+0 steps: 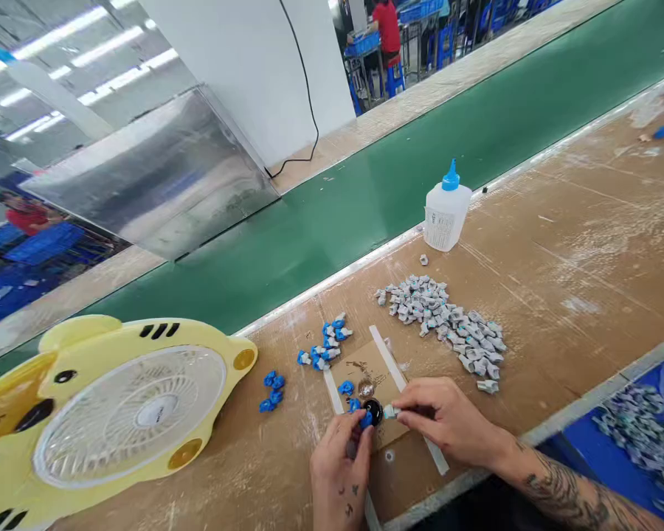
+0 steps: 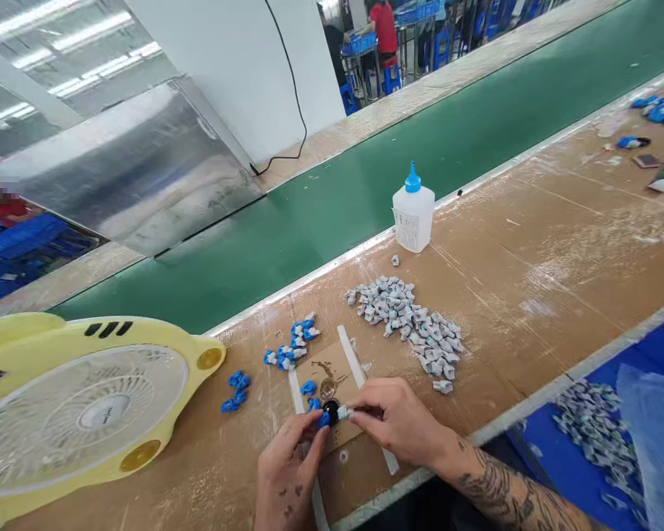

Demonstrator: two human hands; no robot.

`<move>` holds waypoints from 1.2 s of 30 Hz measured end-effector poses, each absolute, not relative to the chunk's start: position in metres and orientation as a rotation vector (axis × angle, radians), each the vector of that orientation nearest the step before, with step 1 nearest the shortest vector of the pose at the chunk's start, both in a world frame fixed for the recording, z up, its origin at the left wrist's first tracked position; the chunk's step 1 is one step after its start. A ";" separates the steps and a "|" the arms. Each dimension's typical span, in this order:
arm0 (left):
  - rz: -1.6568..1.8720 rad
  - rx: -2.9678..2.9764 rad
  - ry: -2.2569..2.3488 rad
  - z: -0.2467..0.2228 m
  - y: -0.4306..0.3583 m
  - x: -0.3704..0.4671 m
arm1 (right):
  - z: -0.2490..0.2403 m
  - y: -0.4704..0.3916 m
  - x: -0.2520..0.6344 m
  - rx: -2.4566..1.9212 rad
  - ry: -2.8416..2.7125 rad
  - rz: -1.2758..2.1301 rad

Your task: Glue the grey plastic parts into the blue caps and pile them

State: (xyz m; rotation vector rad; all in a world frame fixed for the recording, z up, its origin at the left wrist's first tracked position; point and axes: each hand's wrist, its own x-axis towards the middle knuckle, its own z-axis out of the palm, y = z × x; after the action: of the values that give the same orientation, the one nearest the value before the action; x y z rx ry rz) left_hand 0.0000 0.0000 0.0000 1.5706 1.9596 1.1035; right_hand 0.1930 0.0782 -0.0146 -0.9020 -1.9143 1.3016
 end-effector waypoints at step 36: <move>1.455 0.341 1.393 0.005 0.009 0.013 | 0.006 0.066 0.157 -0.683 -1.803 0.925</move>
State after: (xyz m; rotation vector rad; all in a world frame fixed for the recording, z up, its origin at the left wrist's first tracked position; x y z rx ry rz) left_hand 0.0131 0.0092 0.0051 0.3409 1.3933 1.4553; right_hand 0.1571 0.0656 0.0056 -0.6830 -1.8026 0.9251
